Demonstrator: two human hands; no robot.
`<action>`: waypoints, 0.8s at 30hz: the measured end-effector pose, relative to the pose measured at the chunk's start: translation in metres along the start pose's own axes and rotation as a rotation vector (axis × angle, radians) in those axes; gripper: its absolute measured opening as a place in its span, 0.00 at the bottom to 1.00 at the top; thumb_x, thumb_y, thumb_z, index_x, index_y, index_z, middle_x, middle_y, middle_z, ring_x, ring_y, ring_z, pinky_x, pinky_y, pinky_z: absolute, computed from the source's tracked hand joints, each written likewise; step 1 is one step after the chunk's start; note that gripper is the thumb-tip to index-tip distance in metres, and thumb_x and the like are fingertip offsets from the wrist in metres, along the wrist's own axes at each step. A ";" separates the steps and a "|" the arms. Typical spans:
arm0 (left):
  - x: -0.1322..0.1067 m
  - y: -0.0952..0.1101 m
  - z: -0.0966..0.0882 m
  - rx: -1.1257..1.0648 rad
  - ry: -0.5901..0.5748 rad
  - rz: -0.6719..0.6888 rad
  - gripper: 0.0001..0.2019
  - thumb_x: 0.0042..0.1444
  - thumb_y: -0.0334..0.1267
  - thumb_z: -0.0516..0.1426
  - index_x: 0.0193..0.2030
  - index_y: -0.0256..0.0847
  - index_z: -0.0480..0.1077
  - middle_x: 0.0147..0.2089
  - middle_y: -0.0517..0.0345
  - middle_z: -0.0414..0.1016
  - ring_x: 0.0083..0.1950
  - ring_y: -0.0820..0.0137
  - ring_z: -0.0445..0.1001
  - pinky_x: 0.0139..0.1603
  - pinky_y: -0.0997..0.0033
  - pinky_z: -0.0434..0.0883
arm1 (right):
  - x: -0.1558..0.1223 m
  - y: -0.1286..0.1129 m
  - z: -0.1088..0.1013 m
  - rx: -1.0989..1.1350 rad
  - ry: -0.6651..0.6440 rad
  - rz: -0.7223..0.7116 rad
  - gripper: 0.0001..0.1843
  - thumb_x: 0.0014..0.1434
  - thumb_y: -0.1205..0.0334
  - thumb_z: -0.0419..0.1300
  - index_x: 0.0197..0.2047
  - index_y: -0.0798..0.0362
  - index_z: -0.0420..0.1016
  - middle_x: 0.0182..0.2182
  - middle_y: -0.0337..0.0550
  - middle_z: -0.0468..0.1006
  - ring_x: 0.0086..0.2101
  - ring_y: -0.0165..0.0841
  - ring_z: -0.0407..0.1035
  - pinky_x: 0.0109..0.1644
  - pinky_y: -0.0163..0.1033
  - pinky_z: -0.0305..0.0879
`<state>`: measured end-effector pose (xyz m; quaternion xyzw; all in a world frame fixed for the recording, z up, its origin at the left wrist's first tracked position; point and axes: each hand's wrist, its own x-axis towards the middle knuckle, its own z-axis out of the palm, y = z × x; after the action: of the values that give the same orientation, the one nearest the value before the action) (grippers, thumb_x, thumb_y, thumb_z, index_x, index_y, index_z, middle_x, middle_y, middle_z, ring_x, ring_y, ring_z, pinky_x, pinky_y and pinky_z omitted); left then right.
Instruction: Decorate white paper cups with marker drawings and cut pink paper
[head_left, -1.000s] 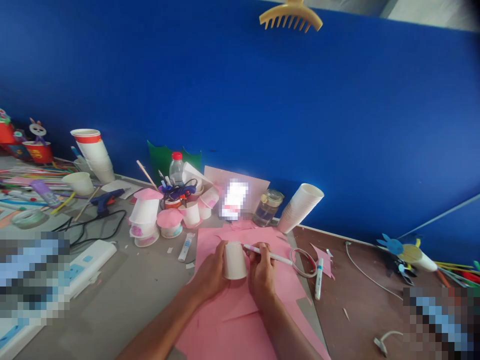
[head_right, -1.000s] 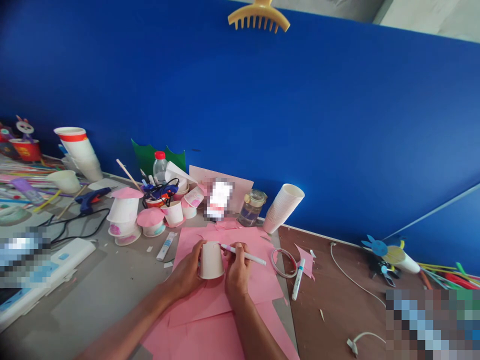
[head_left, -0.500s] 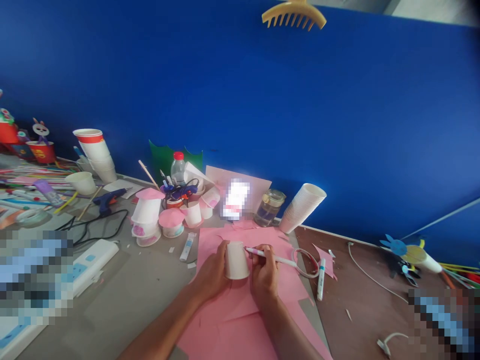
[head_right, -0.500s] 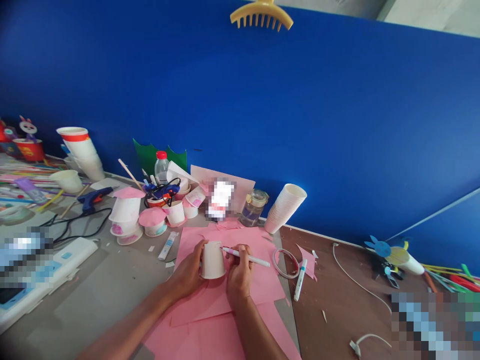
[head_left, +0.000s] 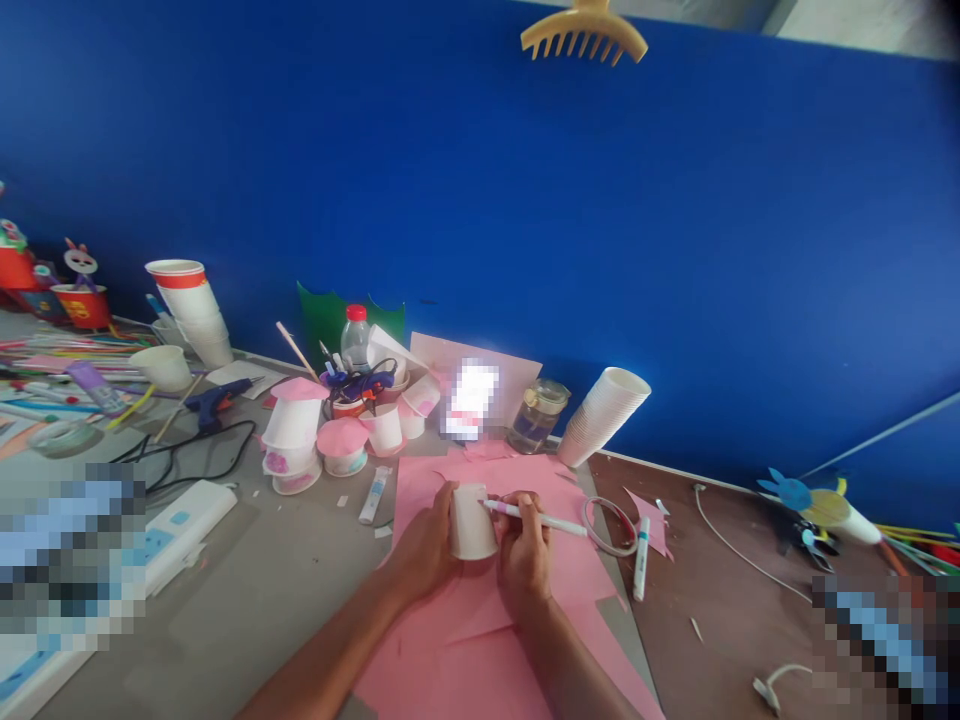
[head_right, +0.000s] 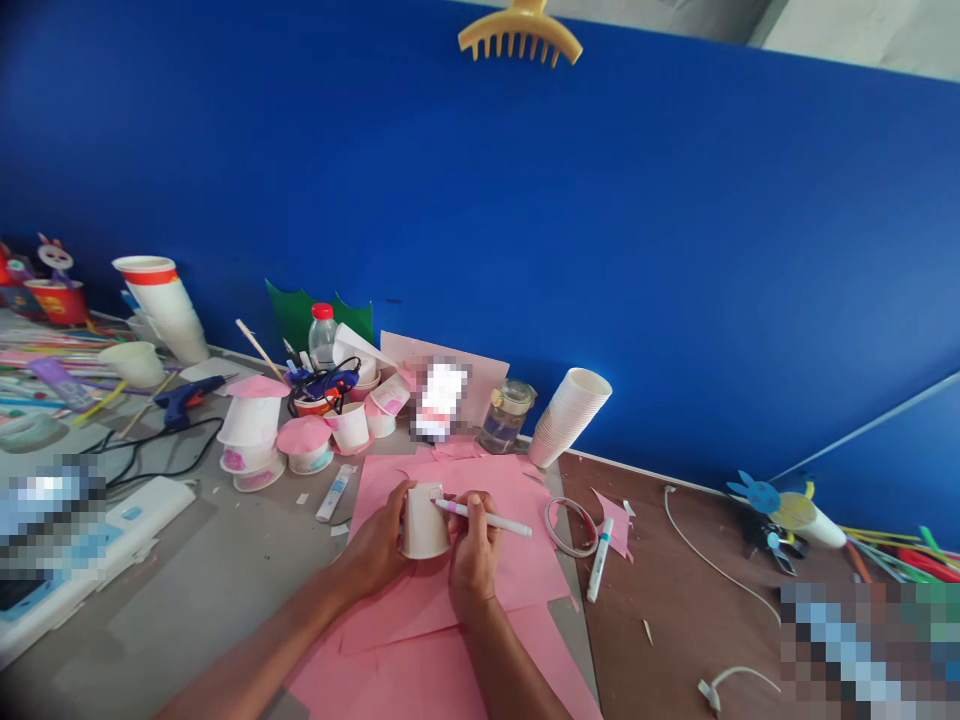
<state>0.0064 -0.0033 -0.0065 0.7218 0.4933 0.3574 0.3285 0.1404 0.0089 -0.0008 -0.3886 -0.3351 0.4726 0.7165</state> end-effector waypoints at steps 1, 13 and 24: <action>0.000 0.000 0.000 -0.005 0.000 0.005 0.32 0.52 0.32 0.55 0.62 0.41 0.45 0.42 0.52 0.75 0.37 0.66 0.73 0.34 0.70 0.65 | 0.001 0.001 -0.001 -0.004 0.007 0.005 0.17 0.59 0.52 0.56 0.24 0.53 0.66 0.15 0.31 0.61 0.18 0.26 0.57 0.25 0.32 0.60; 0.001 -0.006 0.004 0.062 0.009 -0.015 0.34 0.51 0.33 0.55 0.63 0.40 0.44 0.40 0.52 0.75 0.35 0.65 0.72 0.32 0.70 0.64 | 0.011 0.001 -0.005 0.069 0.012 0.085 0.17 0.58 0.54 0.56 0.21 0.52 0.64 0.13 0.30 0.59 0.19 0.28 0.58 0.30 0.36 0.62; -0.001 -0.002 0.000 -0.013 -0.004 0.007 0.33 0.51 0.31 0.55 0.62 0.40 0.46 0.39 0.53 0.75 0.35 0.66 0.72 0.32 0.71 0.64 | 0.006 -0.003 0.000 0.107 -0.016 0.061 0.16 0.59 0.55 0.57 0.23 0.53 0.67 0.14 0.31 0.62 0.20 0.26 0.57 0.28 0.33 0.58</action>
<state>0.0055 -0.0033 -0.0089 0.7221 0.4879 0.3602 0.3328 0.1439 0.0138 0.0022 -0.3560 -0.3034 0.5145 0.7187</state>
